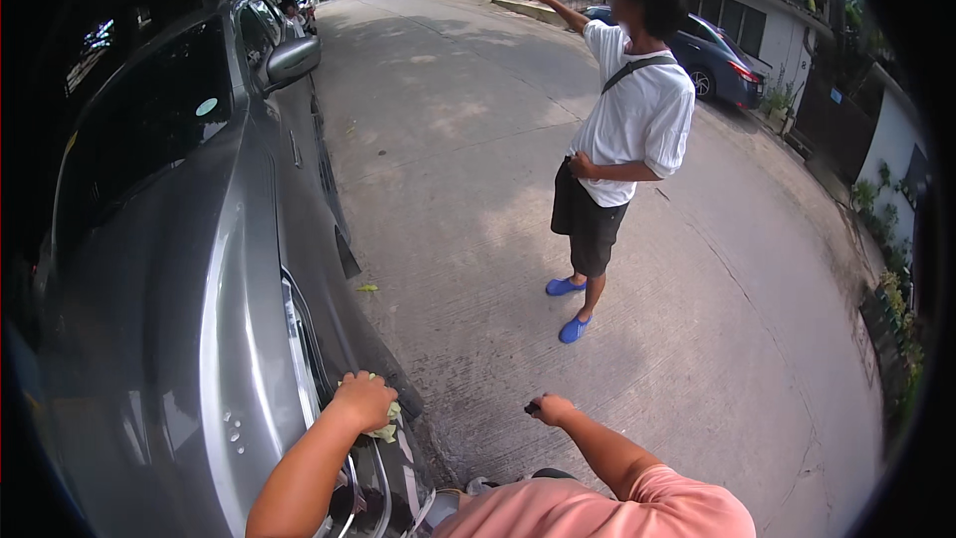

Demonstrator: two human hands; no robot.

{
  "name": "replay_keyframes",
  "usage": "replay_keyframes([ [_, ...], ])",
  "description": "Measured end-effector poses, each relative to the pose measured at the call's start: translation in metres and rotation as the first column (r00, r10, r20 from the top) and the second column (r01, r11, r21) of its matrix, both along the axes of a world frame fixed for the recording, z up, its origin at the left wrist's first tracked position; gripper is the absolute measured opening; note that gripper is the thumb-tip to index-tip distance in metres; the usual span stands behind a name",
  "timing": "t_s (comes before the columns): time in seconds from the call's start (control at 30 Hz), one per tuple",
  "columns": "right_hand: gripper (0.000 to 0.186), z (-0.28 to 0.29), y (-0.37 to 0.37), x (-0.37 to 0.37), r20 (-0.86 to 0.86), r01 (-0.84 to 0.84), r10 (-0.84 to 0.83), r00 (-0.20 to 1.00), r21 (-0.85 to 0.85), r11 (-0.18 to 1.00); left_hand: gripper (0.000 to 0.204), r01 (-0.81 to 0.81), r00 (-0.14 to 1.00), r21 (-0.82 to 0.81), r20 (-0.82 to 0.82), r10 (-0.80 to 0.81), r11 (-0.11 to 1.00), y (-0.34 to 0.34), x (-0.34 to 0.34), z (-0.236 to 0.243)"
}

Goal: Sanding and cleaning a damaged area on a car's bodywork using a sanding block and water.

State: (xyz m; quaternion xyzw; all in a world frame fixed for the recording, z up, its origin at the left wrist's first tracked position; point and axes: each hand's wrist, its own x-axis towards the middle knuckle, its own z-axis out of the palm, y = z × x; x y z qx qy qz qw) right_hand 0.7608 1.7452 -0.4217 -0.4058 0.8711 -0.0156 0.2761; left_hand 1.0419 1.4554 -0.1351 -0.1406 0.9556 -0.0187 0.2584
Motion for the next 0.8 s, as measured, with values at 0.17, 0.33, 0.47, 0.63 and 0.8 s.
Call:
replay_keyframes([
  [0.17, 0.050, -0.128, 0.293, 0.066, 0.084, 0.428, -0.540, 0.837, 0.514, 0.743, 0.042, 0.015, 1.000, 0.000, 0.009, -0.015, 1.000, -0.002, -0.001, -0.006],
  [0.33, 0.052, -0.095, 0.398, 0.083, 0.130, 0.440, -0.657, 0.743, 0.644, 0.626, 0.043, -0.015, 1.000, -0.002, -0.001, 0.015, 1.000, -0.004, -0.002, -0.006],
  [0.47, 0.055, -0.095, 0.346, 0.038, 0.122, 0.496, -0.628, 0.768, 0.508, 0.705, 0.044, -0.036, 0.999, -0.015, -0.028, 0.035, 0.999, -0.003, -0.002, 0.003],
  [0.63, 0.050, -0.071, 0.216, -0.046, 0.110, 0.516, -0.512, 0.852, -0.008, 0.857, 0.042, 0.041, 0.982, -0.049, -0.185, -0.049, 0.998, -0.001, -0.005, 0.010],
  [0.8, 0.046, -0.029, 0.156, -0.057, 0.107, 0.234, -0.211, 0.972, -0.302, 0.924, 0.033, 0.030, 0.921, -0.170, -0.379, -0.093, 0.985, -0.013, 0.000, 0.008],
])
